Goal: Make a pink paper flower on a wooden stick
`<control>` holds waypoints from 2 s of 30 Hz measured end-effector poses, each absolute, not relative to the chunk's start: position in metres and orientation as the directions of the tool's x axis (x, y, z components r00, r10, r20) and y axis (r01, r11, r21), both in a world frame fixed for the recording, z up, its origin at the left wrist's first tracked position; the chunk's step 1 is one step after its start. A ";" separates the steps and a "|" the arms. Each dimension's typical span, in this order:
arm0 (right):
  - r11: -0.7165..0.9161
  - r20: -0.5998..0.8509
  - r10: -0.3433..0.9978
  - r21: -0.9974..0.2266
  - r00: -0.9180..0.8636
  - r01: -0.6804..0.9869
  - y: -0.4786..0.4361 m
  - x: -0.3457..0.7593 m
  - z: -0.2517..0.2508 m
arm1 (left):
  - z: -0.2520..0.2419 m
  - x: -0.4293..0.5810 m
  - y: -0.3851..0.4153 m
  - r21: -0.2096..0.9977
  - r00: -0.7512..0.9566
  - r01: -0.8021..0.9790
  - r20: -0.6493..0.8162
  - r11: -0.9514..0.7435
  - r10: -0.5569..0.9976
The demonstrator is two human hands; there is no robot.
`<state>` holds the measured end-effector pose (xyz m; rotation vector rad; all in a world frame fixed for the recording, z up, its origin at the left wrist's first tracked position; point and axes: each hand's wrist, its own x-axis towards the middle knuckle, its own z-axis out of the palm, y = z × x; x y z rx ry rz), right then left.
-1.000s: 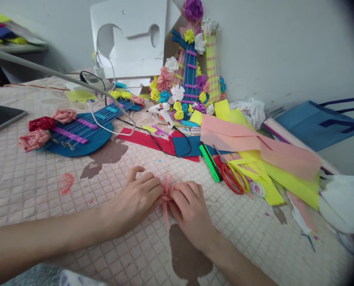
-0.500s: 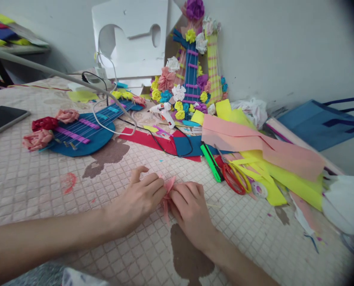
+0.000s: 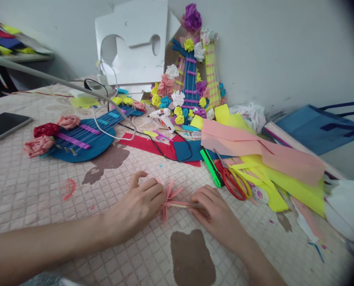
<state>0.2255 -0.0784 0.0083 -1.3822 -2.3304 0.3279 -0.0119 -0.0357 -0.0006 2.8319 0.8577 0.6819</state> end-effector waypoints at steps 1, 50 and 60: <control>0.481 0.206 0.876 -0.387 -0.435 0.786 -0.078 0.230 0.010 | -0.001 -0.012 -0.036 0.235 0.736 0.500 0.393 -0.834 0.552; 0.319 0.424 0.898 -0.456 -0.112 0.831 0.140 0.201 0.018 | 0.005 -0.064 -0.018 0.260 0.732 0.363 0.514 -0.895 0.447; 0.284 0.265 0.954 -0.659 -0.138 0.697 0.217 0.159 -0.001 | 0.001 -0.067 -0.016 0.337 0.734 0.326 0.498 -0.883 0.461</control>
